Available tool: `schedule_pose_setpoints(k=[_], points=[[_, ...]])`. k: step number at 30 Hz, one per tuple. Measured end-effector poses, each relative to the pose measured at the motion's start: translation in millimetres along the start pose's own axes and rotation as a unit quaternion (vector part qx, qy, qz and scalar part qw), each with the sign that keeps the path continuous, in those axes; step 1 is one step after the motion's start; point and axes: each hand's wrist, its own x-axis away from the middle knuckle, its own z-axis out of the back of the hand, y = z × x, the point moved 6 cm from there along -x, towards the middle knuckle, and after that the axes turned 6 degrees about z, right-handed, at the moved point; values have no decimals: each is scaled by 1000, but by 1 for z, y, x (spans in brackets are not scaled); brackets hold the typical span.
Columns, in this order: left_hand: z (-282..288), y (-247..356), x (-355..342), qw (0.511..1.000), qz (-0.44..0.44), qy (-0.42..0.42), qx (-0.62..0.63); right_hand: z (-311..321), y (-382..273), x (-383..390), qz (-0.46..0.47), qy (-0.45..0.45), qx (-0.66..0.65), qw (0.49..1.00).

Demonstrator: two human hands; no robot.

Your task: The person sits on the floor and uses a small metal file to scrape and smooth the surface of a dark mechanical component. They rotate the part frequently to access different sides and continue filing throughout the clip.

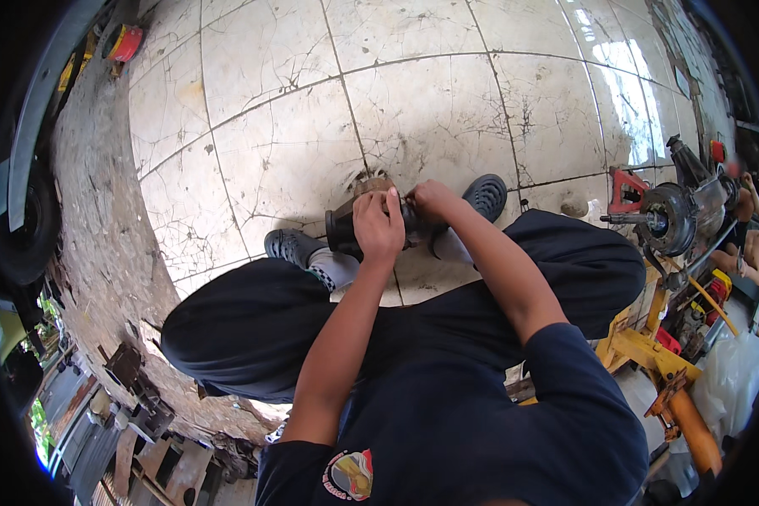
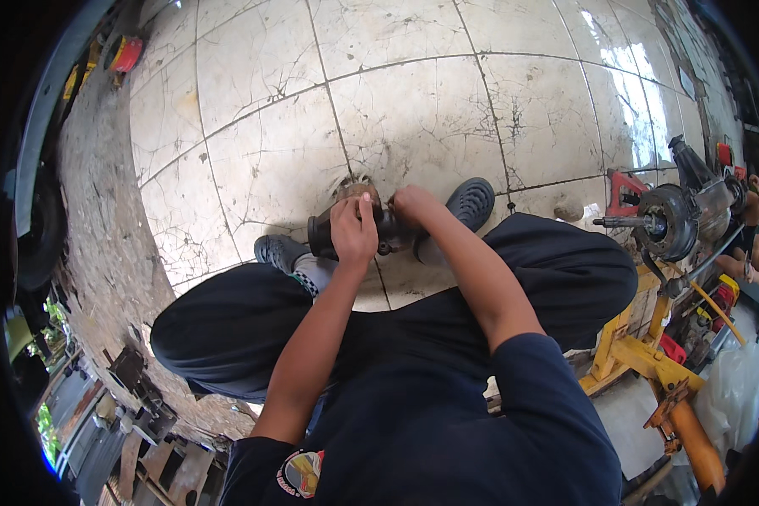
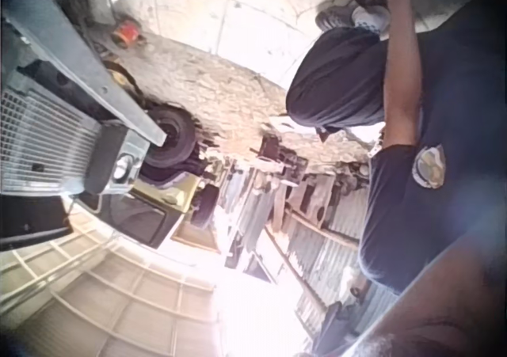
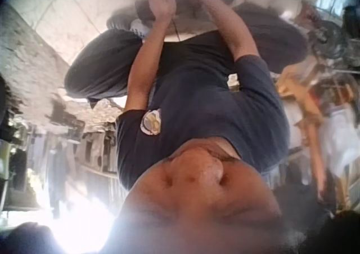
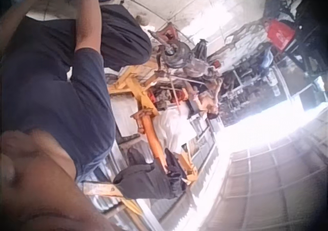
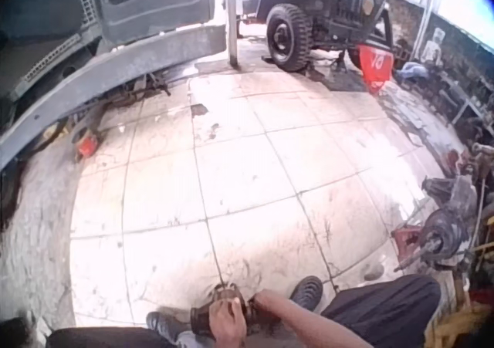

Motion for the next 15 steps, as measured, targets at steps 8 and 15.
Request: schedule_pose_setpoints(k=[8,15], points=[[3,-5,-2,1000,11,3,27,10,-4,-5,-13,-22,-22,999],[4,-8,-2,999,22,28,20,15,-16,1,33,-104,68,992]])
